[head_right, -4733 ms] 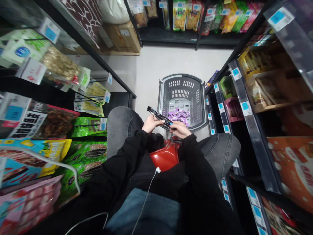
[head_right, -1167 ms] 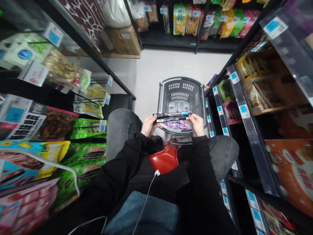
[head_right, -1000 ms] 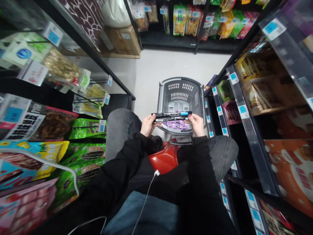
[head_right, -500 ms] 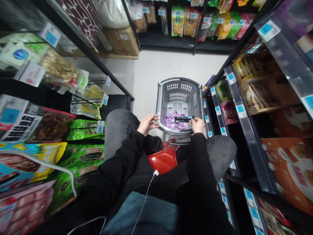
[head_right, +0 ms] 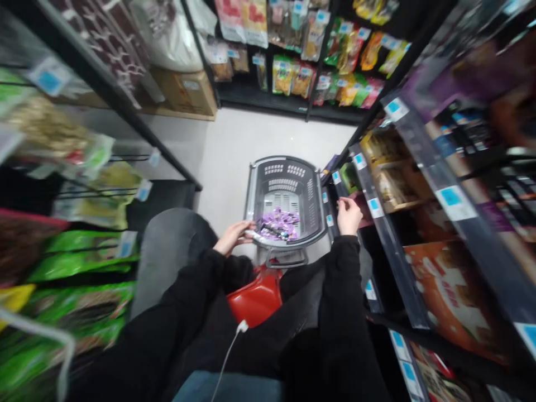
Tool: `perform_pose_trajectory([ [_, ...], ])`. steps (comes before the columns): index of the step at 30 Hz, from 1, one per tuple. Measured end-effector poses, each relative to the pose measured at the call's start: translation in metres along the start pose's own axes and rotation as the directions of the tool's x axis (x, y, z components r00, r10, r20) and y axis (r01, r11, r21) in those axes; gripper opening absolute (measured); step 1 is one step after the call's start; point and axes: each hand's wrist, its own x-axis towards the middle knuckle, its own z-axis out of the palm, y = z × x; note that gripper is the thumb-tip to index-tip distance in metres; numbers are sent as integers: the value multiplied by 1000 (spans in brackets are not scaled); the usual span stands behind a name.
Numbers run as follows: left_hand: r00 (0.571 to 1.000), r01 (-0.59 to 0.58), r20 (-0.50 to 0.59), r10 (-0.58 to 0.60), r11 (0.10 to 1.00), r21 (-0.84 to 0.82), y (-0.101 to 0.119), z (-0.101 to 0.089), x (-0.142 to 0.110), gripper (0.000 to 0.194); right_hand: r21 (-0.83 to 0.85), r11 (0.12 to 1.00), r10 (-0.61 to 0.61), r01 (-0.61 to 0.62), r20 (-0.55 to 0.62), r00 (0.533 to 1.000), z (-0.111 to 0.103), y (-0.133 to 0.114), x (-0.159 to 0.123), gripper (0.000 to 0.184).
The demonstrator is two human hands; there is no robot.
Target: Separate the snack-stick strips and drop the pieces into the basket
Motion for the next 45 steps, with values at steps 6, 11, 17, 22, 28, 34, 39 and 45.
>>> perform_pose_trajectory([
  [6, 999, -3, 36, -2, 990, 139, -7, -6, 24, 33, -334, 931, -313, 149, -516, 797, -177, -45, 70, 28],
  [11, 986, -129, 142, 86, 935, 329, -15, -11, 34, 44, -685, 727, -271, -38, -338, 901, -261, -66, 135, 27],
  [17, 956, -294, 187, 228, 767, 570, -23, -13, 32, 45, -848, 483, 62, -219, -216, 974, -236, -62, 186, 43],
  [22, 936, -349, 213, 280, 672, 653, -24, -11, 28, 42, -805, 474, 148, -357, -327, 933, -216, -54, 199, 34],
  [28, 935, -353, 212, 286, 671, 652, -22, -6, 22, 44, -653, 600, 197, -463, -440, 876, -225, -65, 199, 34],
  [34, 934, -356, 227, 276, 662, 660, -24, -7, 24, 41, -770, 576, -32, -275, -357, 933, -234, -70, 196, 32],
  [39, 937, -346, 229, 262, 638, 688, -23, -4, 21, 39, -850, 491, -91, -188, -265, 960, -252, -69, 203, 37],
  [45, 928, -367, 243, 283, 579, 728, -18, -1, 16, 36, -944, 330, 108, -9, 29, 994, -241, -66, 218, 53],
])
